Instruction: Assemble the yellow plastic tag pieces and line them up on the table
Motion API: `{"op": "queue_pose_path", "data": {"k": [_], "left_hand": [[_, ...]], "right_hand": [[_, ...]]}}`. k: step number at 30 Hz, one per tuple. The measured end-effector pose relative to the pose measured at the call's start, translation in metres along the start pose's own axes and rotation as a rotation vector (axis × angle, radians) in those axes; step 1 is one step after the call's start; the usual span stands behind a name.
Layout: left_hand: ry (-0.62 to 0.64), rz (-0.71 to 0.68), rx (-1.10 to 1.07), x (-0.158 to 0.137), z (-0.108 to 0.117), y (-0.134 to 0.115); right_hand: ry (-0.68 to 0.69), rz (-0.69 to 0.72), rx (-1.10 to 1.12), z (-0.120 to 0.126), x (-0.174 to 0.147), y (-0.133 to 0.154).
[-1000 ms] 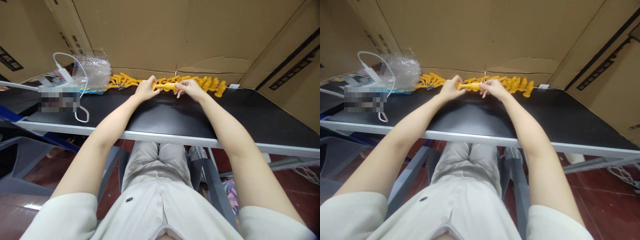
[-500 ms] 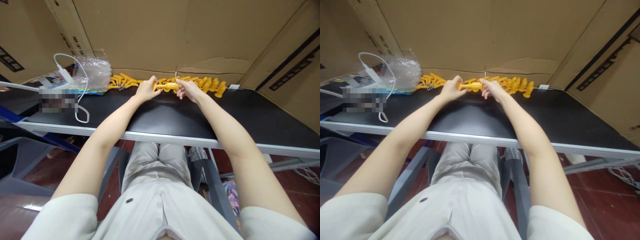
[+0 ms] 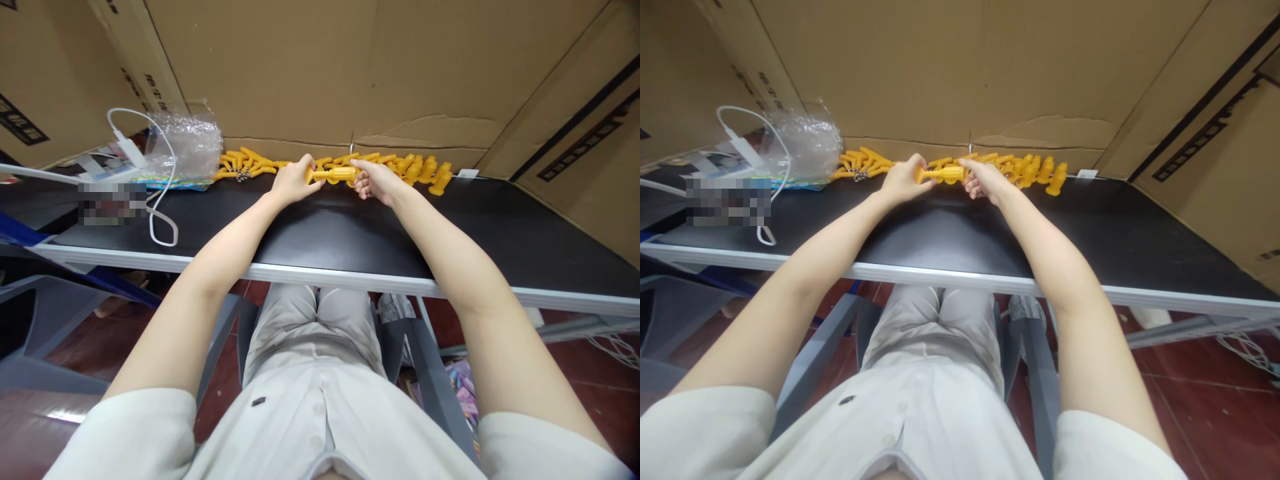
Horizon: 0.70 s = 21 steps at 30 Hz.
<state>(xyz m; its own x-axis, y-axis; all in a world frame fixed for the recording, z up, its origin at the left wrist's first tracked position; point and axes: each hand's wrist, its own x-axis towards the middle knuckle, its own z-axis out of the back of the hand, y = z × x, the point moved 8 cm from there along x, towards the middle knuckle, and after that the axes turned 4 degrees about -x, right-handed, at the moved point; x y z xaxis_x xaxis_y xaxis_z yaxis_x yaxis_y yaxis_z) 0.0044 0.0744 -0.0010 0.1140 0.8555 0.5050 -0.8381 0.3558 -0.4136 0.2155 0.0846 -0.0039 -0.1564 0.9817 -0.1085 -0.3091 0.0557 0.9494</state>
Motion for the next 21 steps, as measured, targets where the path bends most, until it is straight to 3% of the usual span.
{"op": "queue_pose_path", "data": {"k": [21], "left_hand": [[0.001, -0.028, -0.004, -0.0001, -0.0007, -0.0003]], "right_hand": [[0.011, -0.062, 0.024, 0.0028, 0.0023, -0.0057]]}}
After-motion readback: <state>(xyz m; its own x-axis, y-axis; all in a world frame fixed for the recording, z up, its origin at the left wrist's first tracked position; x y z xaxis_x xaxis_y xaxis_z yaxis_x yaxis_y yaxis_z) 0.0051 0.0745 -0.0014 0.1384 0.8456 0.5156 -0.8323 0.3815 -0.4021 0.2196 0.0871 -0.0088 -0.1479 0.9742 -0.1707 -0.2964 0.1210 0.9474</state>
